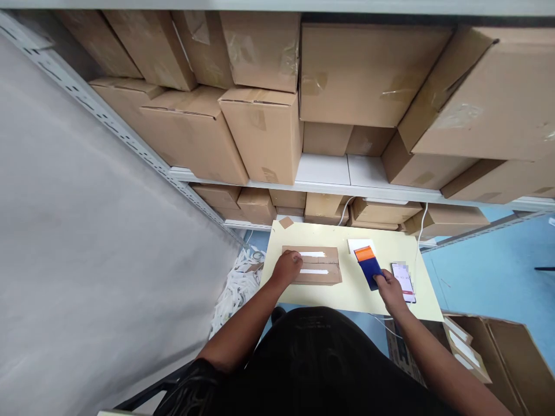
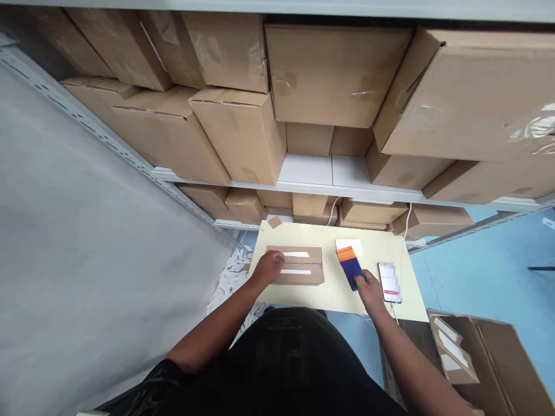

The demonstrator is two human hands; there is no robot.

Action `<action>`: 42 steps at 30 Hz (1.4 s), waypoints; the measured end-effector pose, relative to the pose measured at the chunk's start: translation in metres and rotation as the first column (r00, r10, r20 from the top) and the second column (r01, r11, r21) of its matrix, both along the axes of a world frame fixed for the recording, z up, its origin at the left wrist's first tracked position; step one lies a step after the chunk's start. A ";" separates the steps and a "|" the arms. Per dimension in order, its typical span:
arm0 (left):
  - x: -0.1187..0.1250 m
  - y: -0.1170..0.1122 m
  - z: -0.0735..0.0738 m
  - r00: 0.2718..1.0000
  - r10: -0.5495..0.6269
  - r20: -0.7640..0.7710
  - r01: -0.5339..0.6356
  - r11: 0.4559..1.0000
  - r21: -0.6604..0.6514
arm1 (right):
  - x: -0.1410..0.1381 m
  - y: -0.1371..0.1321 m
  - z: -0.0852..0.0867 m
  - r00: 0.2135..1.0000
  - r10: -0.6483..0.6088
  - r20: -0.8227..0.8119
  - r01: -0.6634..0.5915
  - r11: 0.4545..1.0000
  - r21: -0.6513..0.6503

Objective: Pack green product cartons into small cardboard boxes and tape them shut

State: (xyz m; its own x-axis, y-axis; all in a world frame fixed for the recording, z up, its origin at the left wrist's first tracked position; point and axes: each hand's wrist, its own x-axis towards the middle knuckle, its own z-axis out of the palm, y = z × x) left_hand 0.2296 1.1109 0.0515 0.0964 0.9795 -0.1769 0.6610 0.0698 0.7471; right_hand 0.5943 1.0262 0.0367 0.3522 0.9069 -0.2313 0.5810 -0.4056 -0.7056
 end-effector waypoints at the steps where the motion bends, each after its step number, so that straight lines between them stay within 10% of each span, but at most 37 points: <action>1: -0.003 0.002 -0.001 0.992 0.048 0.121 -0.039 0.996 -0.077 | -0.007 0.006 0.014 0.998 0.029 -0.049 -0.027 0.999 0.033; 7: -0.020 0.002 -0.008 0.730 0.324 0.602 -0.054 0.905 -0.423 | -0.096 0.071 0.078 0.924 0.360 -0.130 -0.356 0.933 0.050; 13: -0.029 -0.004 0.000 0.576 0.304 0.759 -0.003 0.929 -0.370 | -0.162 0.104 0.065 0.823 0.566 -0.058 -0.569 0.819 -0.071; 21: -0.037 -0.011 0.007 0.465 0.393 0.793 -0.080 0.911 -0.405 | -0.172 0.113 0.057 0.789 0.615 -0.010 -0.611 0.781 -0.132; 32: -0.044 -0.007 -0.011 0.811 0.415 0.412 -0.330 0.907 -0.263 | -0.182 0.116 0.091 0.684 0.706 0.183 -0.647 0.703 -0.294; 42: -0.088 -0.020 -0.048 0.893 0.418 0.164 -0.401 0.907 -0.128 | -0.148 0.116 0.090 0.672 0.706 0.225 -0.597 0.696 -0.400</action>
